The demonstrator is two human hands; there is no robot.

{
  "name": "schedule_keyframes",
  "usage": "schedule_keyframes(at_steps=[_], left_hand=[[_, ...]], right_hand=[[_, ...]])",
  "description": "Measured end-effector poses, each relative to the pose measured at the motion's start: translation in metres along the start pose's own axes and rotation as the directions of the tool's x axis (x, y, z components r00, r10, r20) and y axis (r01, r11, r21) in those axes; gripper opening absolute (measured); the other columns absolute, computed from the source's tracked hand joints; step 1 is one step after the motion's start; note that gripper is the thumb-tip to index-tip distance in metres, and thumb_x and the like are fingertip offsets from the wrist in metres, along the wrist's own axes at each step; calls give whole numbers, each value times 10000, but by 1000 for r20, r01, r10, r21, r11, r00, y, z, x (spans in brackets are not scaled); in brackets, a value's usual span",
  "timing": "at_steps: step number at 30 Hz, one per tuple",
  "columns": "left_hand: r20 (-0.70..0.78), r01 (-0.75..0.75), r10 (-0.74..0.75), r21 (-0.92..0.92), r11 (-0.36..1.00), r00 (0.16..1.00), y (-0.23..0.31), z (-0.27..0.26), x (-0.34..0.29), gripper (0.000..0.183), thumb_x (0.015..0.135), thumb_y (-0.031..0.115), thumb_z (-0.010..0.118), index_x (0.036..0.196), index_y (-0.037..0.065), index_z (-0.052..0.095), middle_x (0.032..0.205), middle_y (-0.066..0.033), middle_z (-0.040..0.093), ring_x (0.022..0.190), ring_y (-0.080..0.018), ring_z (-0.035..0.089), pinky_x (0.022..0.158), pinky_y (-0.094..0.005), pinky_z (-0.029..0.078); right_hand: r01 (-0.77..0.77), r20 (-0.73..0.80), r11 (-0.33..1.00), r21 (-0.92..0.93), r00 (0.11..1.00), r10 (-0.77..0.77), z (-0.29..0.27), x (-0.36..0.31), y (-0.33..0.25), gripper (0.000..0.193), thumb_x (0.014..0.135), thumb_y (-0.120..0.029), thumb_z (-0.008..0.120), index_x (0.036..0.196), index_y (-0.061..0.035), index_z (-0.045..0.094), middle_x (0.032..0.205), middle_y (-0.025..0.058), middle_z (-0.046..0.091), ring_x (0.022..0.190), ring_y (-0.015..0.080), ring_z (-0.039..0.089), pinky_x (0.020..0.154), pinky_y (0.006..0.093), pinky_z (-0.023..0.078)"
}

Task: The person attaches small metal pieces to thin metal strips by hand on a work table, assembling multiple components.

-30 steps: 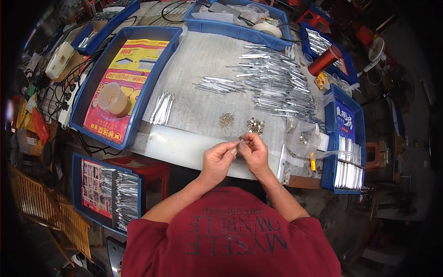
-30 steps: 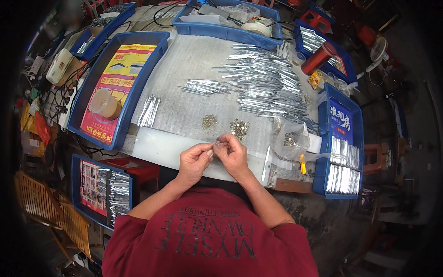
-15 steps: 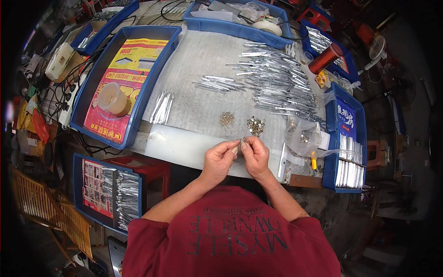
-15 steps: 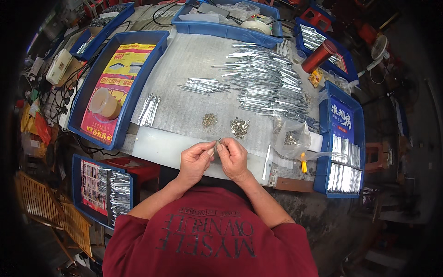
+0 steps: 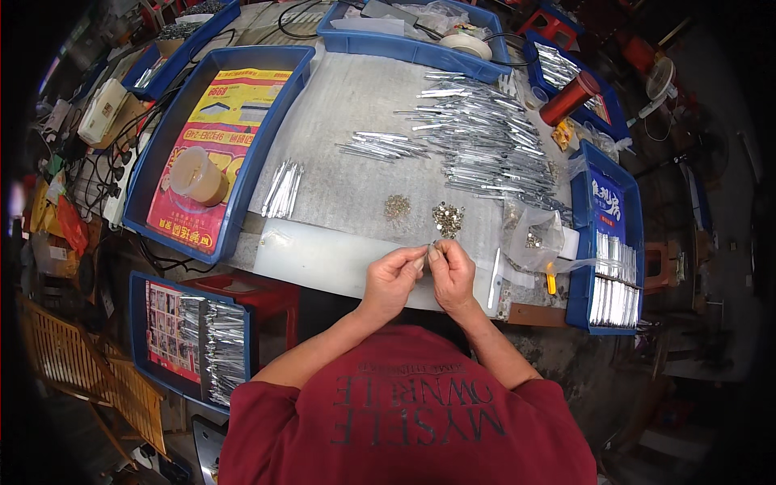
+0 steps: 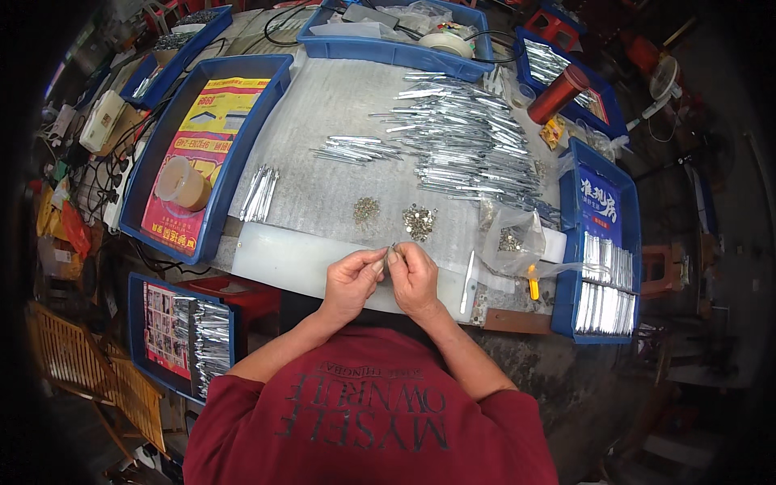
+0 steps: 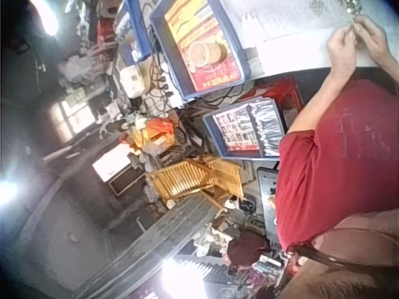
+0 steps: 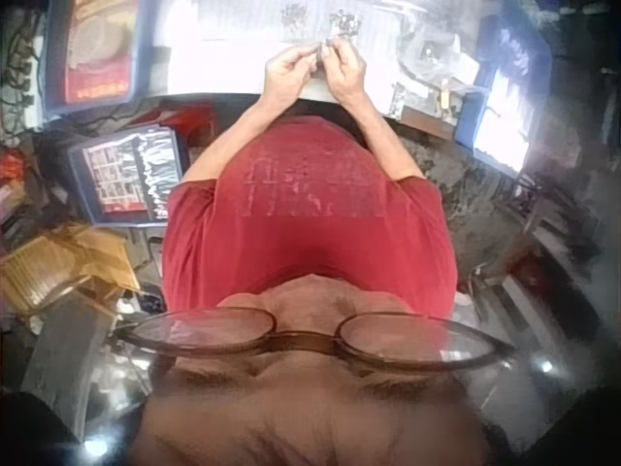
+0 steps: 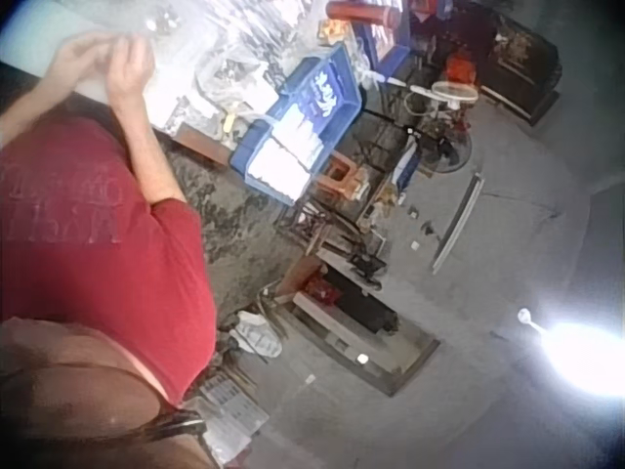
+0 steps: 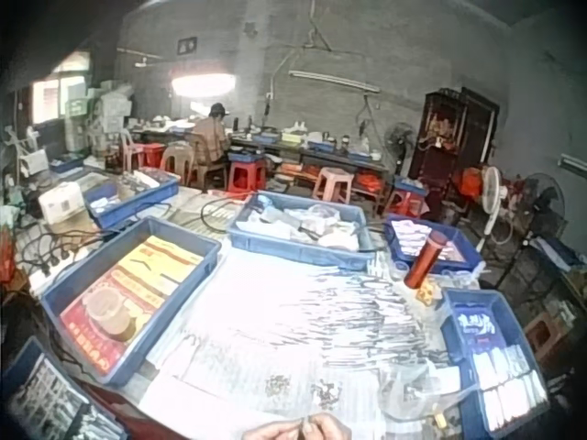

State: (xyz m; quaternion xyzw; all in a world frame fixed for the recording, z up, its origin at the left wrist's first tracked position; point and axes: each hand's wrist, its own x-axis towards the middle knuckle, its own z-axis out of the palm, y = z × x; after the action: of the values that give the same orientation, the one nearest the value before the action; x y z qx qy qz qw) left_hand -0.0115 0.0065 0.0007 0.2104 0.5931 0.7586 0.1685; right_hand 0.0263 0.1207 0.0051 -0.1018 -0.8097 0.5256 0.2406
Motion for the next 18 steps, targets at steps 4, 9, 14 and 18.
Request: schedule_keyframes(at_steps=[4,9,14,18], left_hand=[[23,-141,139,205,969,990,7,-2,2,177,786,5,501,948,-21,567,714,-69,554,611,-110,510,528,-221,413],[-26,43,-42,21,999,999,10,4,2,180,761,-21,506,929,-22,572,702,-98,551,594,-142,514,517,-240,409],[109,-257,233,387,886,966,14,-10,9,211,736,-41,518,937,-12,574,691,-88,540,583,-149,516,520,-235,414],[225,-326,236,615,718,945,19,-29,3,257,682,-75,516,915,14,575,687,-98,515,601,-222,522,519,-288,419]], right_hand=[[151,-48,986,-66,987,-154,-1,-3,-6,98,773,-70,522,726,3,475,586,93,470,488,191,444,452,289,361],[-39,-59,996,74,997,44,-1,-9,3,94,793,-81,513,760,3,489,598,59,475,519,114,436,468,247,366],[-84,15,988,127,996,83,-11,-9,6,124,819,-111,501,823,14,499,626,25,479,564,72,422,499,214,369],[-123,-51,988,98,990,128,-30,-14,10,150,833,-121,485,873,22,501,654,21,494,589,64,430,525,198,376]])
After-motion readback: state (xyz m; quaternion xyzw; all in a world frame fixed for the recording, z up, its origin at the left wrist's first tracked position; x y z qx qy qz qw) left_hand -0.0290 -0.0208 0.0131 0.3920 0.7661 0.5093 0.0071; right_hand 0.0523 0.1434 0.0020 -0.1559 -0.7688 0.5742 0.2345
